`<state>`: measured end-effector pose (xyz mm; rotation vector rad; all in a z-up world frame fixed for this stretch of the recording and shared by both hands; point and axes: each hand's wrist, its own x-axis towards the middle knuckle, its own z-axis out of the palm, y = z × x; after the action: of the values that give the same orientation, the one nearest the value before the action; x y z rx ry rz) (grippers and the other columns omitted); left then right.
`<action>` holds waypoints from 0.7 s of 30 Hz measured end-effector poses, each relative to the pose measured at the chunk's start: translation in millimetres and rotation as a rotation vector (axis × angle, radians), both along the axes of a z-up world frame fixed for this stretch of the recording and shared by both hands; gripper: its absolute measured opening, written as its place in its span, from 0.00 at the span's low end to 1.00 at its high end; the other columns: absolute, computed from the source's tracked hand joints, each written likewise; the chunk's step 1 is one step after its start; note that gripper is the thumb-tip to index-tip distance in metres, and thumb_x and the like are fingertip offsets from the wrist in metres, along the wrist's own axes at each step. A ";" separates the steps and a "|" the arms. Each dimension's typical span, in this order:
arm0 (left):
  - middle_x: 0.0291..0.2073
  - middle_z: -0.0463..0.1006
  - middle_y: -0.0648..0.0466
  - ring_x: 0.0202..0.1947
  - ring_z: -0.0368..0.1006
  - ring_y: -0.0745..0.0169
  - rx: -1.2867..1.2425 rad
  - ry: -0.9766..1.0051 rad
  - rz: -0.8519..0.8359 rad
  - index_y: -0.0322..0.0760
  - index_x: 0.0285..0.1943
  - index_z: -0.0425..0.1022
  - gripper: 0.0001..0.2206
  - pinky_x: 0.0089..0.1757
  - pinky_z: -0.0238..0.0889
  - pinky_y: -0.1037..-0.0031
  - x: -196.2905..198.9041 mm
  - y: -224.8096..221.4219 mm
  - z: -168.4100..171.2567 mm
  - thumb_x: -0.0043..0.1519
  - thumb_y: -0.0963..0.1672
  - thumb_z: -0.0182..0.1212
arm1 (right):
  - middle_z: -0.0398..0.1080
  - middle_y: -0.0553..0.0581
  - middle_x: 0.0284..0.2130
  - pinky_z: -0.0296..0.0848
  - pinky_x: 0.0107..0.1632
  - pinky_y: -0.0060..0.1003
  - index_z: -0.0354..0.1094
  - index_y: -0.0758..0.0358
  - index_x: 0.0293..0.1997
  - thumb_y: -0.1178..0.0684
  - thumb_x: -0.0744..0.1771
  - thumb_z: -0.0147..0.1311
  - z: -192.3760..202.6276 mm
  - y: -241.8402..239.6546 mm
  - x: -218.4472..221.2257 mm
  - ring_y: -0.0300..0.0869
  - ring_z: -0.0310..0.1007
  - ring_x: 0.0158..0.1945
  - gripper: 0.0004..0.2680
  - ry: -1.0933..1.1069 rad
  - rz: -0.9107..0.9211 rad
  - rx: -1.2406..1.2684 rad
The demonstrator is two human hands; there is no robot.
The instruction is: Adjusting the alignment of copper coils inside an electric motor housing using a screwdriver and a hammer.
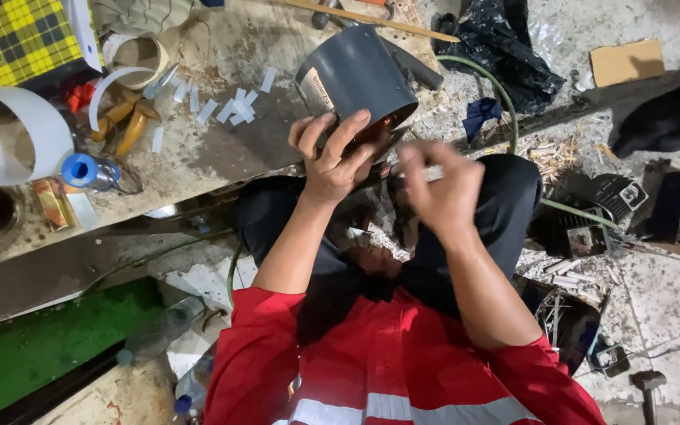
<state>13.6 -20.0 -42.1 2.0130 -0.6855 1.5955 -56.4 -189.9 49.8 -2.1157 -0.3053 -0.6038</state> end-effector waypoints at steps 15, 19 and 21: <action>0.62 0.72 0.72 0.63 0.54 0.56 -0.029 0.040 0.035 0.64 0.35 0.82 0.04 0.56 0.56 0.60 -8.0 -1.4 25.3 0.62 0.50 0.73 | 0.74 0.56 0.18 0.73 0.35 0.43 0.75 0.61 0.36 0.55 0.72 0.56 18.1 -43.7 -7.0 0.54 0.78 0.28 0.07 0.276 0.016 -0.050; 0.67 0.66 0.71 0.67 0.51 0.57 0.006 0.070 0.048 0.63 0.40 0.80 0.03 0.57 0.54 0.61 -11.5 2.4 29.6 0.66 0.49 0.69 | 0.72 0.61 0.22 0.71 0.43 0.47 0.77 0.61 0.37 0.56 0.72 0.55 43.5 -78.9 -1.5 0.59 0.74 0.32 0.07 0.317 -0.041 -0.043; 0.67 0.64 0.68 0.63 0.54 0.59 0.071 0.100 0.014 0.59 0.47 0.79 0.06 0.57 0.53 0.62 -11.6 7.4 28.0 0.69 0.51 0.73 | 0.67 0.54 0.28 0.69 0.43 0.38 0.65 0.61 0.35 0.48 0.80 0.40 57.7 -94.4 24.7 0.38 0.65 0.29 0.17 0.149 -0.082 0.275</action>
<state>2.0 -12.6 -14.1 2.1372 -0.7005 1.4869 -31.7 -284.3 107.4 -1.9011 -0.0490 -0.5013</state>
